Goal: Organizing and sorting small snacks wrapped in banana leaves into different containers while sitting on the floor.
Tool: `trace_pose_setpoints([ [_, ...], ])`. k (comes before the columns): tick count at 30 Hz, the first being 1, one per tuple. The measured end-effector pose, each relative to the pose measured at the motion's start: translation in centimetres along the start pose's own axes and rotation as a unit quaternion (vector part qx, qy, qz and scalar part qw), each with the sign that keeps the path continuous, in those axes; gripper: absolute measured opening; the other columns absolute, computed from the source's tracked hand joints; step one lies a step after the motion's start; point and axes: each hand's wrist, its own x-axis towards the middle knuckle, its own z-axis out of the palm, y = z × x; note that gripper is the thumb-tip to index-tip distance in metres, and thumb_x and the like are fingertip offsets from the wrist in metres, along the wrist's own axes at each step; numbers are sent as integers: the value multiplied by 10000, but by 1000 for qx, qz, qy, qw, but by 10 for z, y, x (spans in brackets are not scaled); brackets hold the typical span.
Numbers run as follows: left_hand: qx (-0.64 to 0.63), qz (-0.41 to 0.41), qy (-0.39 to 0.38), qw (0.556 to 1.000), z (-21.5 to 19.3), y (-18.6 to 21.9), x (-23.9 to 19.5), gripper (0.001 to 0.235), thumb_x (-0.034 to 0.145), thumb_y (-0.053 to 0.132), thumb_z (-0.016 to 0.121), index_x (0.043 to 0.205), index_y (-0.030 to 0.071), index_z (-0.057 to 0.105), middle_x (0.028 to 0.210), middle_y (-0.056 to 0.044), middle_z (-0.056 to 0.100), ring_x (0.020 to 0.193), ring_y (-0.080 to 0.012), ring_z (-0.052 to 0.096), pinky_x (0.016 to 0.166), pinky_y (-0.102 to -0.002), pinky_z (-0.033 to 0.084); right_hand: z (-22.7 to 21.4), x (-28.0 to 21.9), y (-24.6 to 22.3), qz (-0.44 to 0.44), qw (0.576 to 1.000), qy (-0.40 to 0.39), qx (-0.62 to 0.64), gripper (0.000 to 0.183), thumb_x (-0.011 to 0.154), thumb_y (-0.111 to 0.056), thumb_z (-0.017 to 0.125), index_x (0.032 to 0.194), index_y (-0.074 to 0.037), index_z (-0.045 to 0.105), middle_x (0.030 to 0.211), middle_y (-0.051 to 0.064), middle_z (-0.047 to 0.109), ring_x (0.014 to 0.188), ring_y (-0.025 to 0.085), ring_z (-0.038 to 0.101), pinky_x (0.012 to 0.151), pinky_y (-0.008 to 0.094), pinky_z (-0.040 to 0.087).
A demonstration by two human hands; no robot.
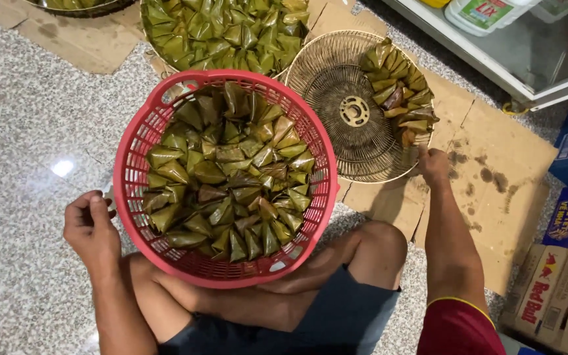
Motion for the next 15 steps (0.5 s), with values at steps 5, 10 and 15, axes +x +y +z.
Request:
trace_pose_setpoints([
  [5, -7, -16, -12, 1000, -5, -6, -2, 154, 1163, 49, 531, 1252, -63, 589, 1093, -170, 647, 983, -213, 623, 896, -327, 540, 1, -14, -5, 10, 998, -14, -56, 497, 1111, -398, 551, 961, 29, 755, 848, 210, 733, 731, 367, 664, 701, 446, 545],
  [10, -33, -38, -9, 999, -10, -11, -2, 156, 1156, 76, 532, 1248, -35, 592, 1098, -143, 646, 1022, -201, 641, 900, -312, 540, -6, -65, -44, 178, 976, -86, 90, 406, 1143, -329, 535, 1026, 6, 731, 777, 112, 642, 502, 147, 484, 432, 296, 418],
  [15, -39, -35, -17, 998, -12, -6, -3, 174, 1145, 78, 531, 1245, -49, 596, 1099, -159, 652, 989, -208, 634, 886, -325, 550, 31, -108, -41, 162, 957, -110, 214, 350, 1038, -220, 555, 883, 69, 678, 650, 126, 562, 455, 206, 456, 380, 356, 359],
])
